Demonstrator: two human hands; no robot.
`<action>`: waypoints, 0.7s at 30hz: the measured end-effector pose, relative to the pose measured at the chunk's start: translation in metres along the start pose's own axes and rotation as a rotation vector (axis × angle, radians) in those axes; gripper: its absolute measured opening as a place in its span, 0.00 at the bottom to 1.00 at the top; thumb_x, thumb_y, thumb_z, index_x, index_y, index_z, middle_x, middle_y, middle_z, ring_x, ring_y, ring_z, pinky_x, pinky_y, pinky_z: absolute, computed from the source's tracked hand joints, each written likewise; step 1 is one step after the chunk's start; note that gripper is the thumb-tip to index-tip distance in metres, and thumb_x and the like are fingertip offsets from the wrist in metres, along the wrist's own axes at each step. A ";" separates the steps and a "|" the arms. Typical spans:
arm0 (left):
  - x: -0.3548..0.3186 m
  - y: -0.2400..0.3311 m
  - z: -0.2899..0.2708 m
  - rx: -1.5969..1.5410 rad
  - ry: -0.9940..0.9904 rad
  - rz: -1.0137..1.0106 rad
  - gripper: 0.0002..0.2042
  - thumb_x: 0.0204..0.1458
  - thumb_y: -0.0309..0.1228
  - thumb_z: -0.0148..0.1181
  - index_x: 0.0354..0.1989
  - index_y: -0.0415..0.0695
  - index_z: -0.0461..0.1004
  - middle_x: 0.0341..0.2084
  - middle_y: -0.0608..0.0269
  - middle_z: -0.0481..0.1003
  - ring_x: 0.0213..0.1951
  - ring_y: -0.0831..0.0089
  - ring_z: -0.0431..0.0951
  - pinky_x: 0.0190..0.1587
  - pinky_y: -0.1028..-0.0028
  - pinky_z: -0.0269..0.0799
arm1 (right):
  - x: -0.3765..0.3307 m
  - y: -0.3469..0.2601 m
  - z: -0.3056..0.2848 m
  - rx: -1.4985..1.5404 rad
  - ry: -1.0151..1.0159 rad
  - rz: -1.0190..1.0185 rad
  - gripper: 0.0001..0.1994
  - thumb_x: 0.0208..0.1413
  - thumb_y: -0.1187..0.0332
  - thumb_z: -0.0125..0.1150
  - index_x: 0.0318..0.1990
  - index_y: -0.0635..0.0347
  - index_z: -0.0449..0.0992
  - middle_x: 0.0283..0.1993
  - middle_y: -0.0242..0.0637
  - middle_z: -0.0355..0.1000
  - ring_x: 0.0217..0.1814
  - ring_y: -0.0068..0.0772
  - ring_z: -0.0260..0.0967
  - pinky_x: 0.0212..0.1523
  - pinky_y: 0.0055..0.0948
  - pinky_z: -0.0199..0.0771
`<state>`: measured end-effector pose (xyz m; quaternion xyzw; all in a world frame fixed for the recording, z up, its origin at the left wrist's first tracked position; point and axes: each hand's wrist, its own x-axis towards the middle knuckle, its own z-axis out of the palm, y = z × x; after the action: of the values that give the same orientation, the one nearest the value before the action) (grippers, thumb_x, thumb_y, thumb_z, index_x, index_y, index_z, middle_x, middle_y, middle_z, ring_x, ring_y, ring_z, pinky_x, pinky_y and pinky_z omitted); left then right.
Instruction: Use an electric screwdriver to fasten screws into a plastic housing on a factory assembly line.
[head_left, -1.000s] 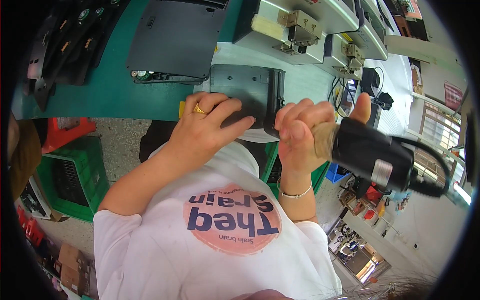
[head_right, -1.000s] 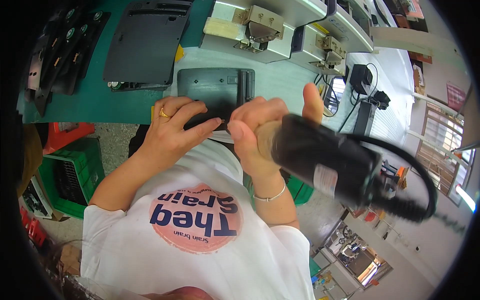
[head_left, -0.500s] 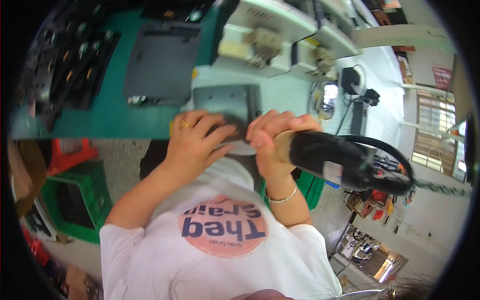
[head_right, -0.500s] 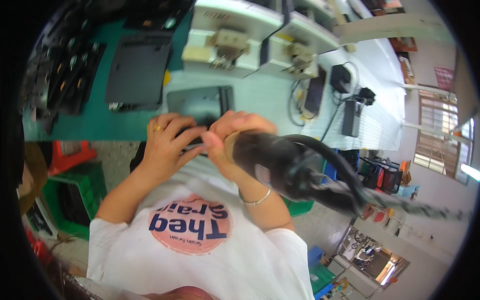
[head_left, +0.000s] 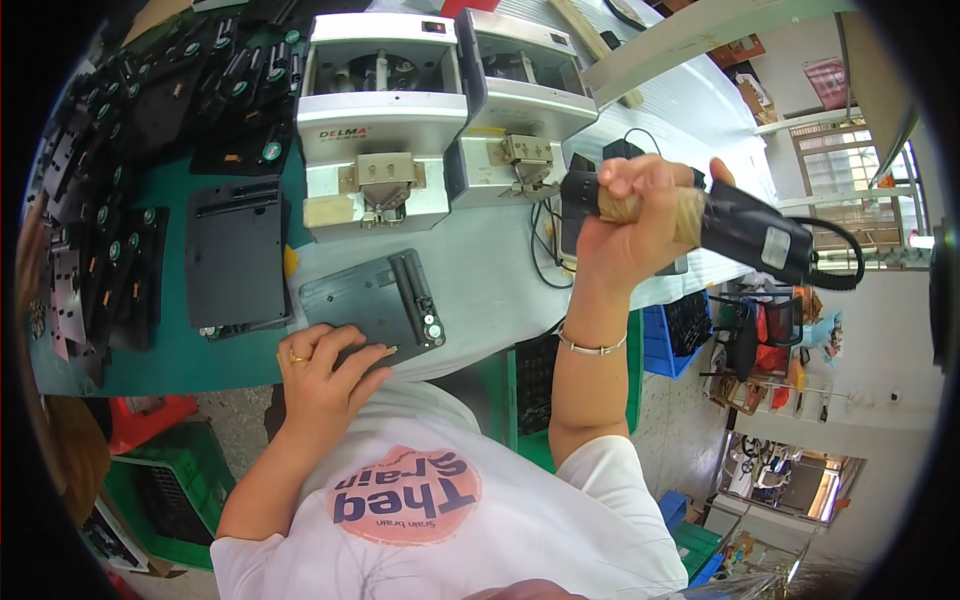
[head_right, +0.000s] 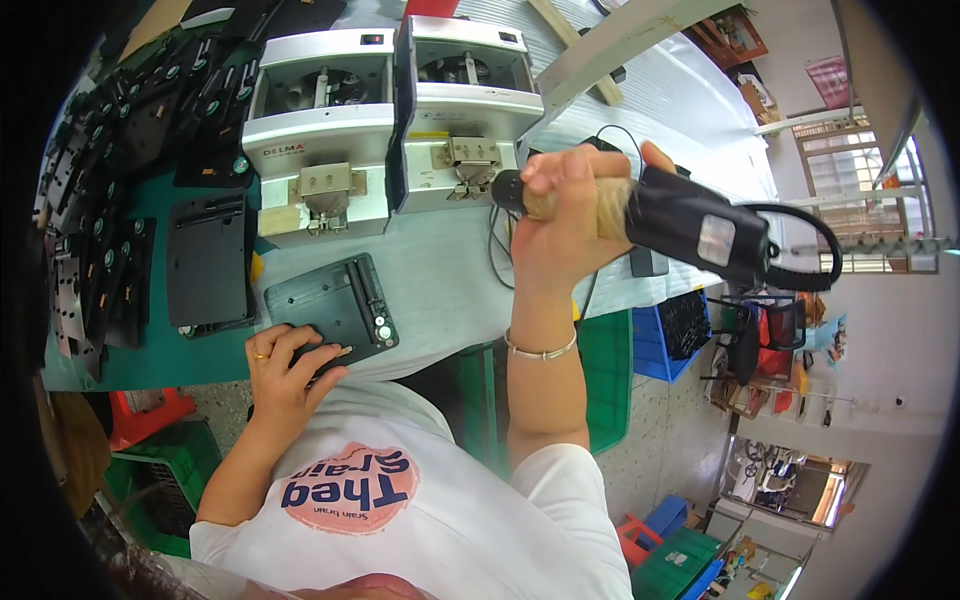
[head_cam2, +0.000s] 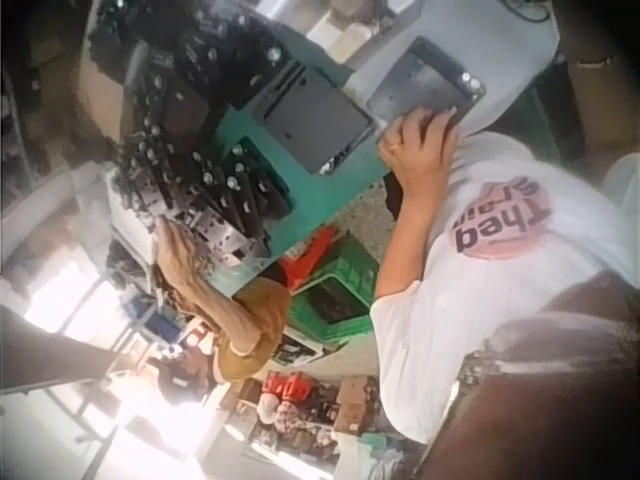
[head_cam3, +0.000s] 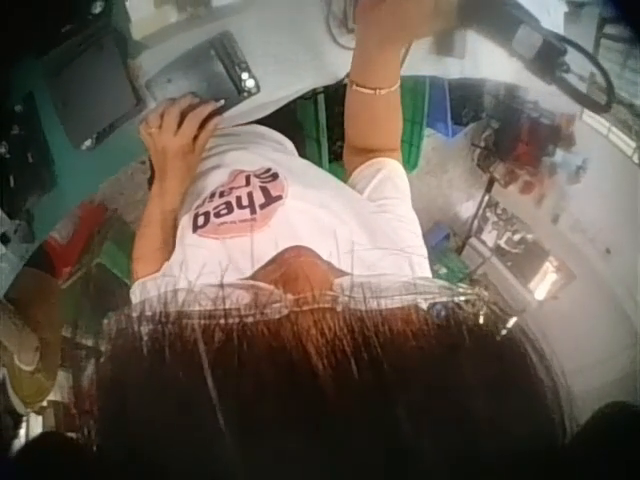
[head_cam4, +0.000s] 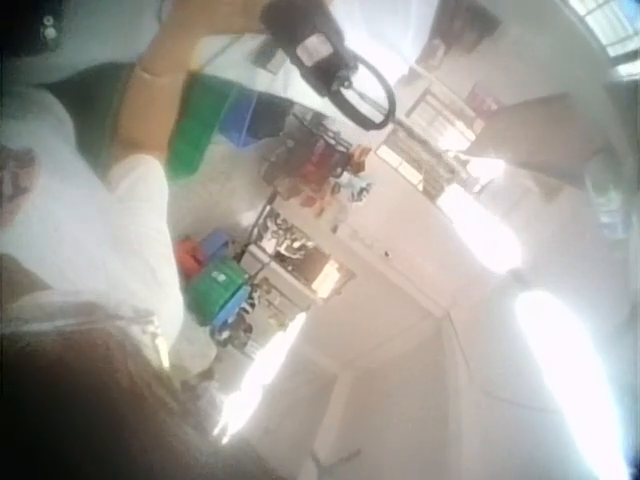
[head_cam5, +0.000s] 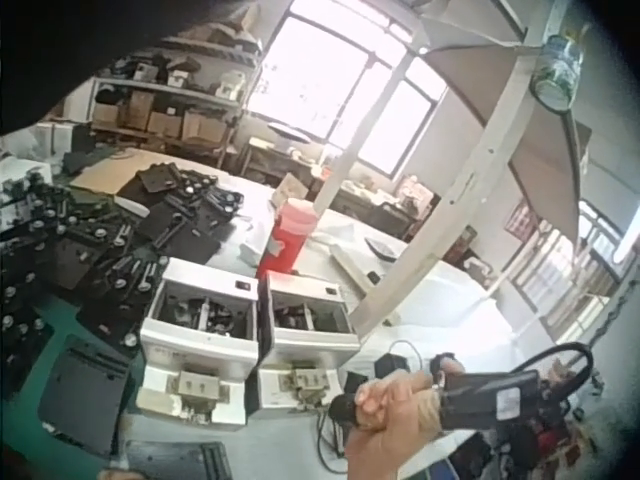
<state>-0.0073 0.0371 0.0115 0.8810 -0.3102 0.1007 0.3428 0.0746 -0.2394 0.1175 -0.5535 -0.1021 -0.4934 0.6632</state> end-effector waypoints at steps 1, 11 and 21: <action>0.001 0.001 0.000 0.000 -0.003 -0.003 0.15 0.37 0.36 0.71 0.37 0.55 0.79 0.39 0.73 0.72 0.44 0.66 0.68 0.47 0.64 0.57 | 0.001 0.004 -0.002 -0.001 0.005 -0.001 0.28 0.54 0.82 0.57 0.60 0.57 0.53 0.26 0.33 0.66 0.23 0.24 0.66 0.28 0.31 0.73; 0.001 0.000 0.002 0.017 -0.021 -0.011 0.15 0.37 0.36 0.71 0.37 0.55 0.79 0.39 0.72 0.72 0.44 0.66 0.68 0.47 0.64 0.57 | 0.000 0.020 -0.004 0.048 -0.052 0.076 0.27 0.52 0.84 0.59 0.57 0.58 0.56 0.26 0.34 0.68 0.22 0.23 0.66 0.28 0.28 0.74; 0.000 0.000 0.001 0.003 -0.019 -0.009 0.16 0.37 0.36 0.72 0.37 0.55 0.79 0.40 0.72 0.72 0.44 0.66 0.68 0.47 0.64 0.57 | 0.016 0.021 0.004 -0.092 -0.230 0.132 0.26 0.50 0.80 0.66 0.55 0.64 0.61 0.26 0.34 0.72 0.21 0.22 0.69 0.24 0.20 0.72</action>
<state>-0.0080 0.0367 0.0111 0.8837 -0.3096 0.0913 0.3390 0.0998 -0.2471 0.1167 -0.6418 -0.1180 -0.3861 0.6520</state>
